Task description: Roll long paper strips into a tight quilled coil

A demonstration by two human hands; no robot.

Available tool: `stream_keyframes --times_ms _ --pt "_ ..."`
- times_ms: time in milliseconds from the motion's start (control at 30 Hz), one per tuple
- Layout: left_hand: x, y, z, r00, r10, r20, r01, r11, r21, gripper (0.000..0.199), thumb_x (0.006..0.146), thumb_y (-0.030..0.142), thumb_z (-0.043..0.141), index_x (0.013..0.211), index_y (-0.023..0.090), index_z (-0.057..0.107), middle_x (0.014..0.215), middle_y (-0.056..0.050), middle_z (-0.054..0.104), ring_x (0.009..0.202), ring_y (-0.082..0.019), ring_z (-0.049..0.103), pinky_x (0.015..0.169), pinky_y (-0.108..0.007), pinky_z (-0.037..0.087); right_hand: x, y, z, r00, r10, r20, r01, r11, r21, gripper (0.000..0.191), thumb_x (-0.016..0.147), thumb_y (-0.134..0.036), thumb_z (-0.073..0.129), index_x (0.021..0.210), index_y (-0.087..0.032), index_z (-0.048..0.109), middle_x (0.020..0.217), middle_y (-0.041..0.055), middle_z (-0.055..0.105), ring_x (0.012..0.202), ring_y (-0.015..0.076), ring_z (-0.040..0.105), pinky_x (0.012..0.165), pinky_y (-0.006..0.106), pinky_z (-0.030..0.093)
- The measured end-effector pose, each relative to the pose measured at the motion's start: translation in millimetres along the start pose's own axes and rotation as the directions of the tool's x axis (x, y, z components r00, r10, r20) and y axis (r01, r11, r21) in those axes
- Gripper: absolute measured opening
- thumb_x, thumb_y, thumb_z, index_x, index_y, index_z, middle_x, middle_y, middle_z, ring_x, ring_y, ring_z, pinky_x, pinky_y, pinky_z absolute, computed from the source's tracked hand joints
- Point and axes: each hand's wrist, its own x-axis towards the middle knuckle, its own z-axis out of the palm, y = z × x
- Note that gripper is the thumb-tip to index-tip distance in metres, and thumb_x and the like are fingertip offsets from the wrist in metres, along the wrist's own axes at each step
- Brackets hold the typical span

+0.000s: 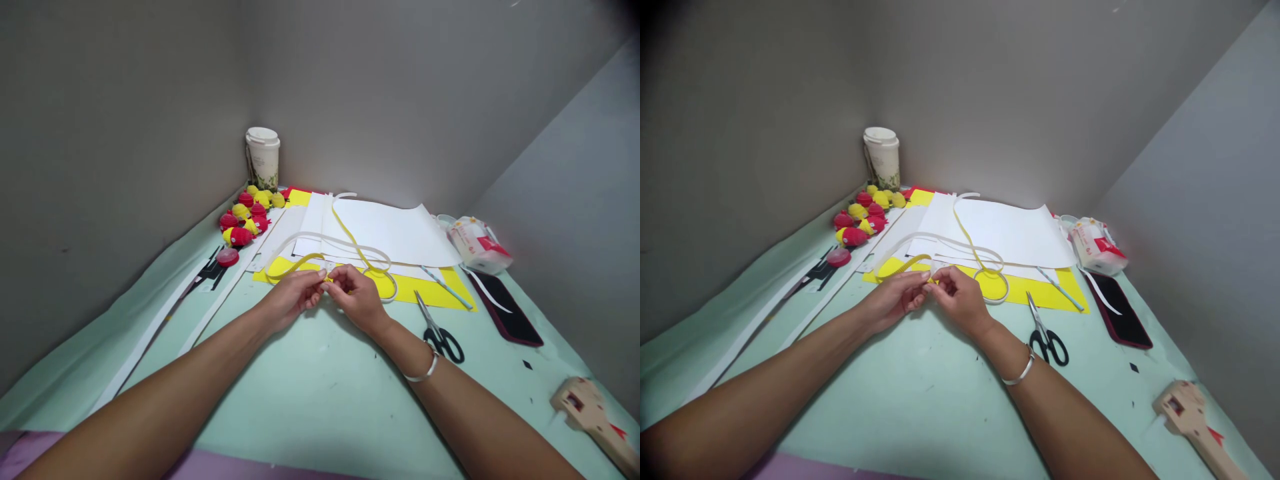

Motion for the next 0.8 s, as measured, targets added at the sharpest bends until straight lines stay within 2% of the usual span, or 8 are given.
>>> stream_keyframes --times_ms 800 --pt "1.4 -3.0 -2.9 1.0 0.02 -0.016 -0.02 1.0 -0.002 0.022 0.078 0.033 0.068 0.079 0.011 0.064 0.07 -0.001 0.054 0.055 -0.005 0.046 0.047 -0.016 0.035 0.6 0.3 -0.4 1.0 -0.016 -0.006 0.015 0.995 -0.099 0.015 0.083 -0.034 0.063 0.087 -0.02 0.062 0.064 -0.0025 0.056 0.056 0.0111 0.048 0.056 0.024 0.041"
